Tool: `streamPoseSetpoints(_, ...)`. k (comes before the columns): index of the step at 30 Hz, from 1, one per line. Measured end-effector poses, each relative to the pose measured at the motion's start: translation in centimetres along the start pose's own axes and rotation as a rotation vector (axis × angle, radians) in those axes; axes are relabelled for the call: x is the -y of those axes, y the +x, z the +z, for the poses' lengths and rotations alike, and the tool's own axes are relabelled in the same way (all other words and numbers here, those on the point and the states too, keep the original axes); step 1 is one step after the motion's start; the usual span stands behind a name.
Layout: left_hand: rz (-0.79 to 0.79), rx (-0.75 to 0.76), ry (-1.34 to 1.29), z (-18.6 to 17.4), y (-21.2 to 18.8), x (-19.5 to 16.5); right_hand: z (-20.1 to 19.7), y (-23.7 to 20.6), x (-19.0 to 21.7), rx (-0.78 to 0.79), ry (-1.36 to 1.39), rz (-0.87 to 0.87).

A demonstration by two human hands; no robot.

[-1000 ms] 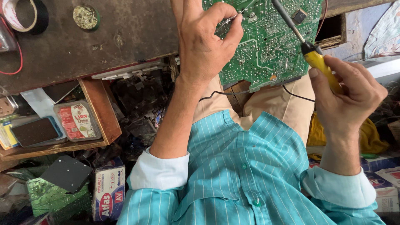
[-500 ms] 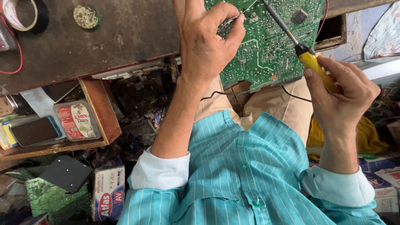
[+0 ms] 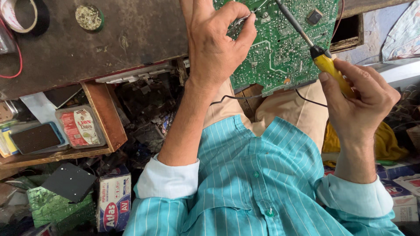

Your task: The person holds a green circuit board on their lap and solders components onto it with a soldering iron, feeding solder wire with the other hand and touching joints one after another across the board.

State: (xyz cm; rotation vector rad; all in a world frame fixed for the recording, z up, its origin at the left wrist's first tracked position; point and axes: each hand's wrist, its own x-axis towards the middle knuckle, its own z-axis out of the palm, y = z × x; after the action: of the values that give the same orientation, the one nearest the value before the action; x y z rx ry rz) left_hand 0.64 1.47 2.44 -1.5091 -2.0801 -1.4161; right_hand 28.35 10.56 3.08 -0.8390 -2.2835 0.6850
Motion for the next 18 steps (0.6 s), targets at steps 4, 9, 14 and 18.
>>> streamPoseSetpoints(4, 0.006, 0.003, -0.005, -0.03, 0.08, -0.02, -0.03, -0.02, -0.02, 0.008, 0.001, -0.025)
streamPoseSetpoints(9, 0.010, -0.003, -0.011, -0.11, 0.08, -0.09, 0.04, 0.05, 0.05, -0.001, 0.033, 0.025)
streamPoseSetpoints(14, 0.012, -0.003, -0.006, 0.00, 0.11, 0.04, 0.17, 0.04, 0.27, 0.000, 0.024, 0.009)
streamPoseSetpoints(18, 0.019, -0.011, -0.002, 0.13, 0.03, 0.01, 0.45, 0.06, 0.24, 0.001, 0.087, 0.105)
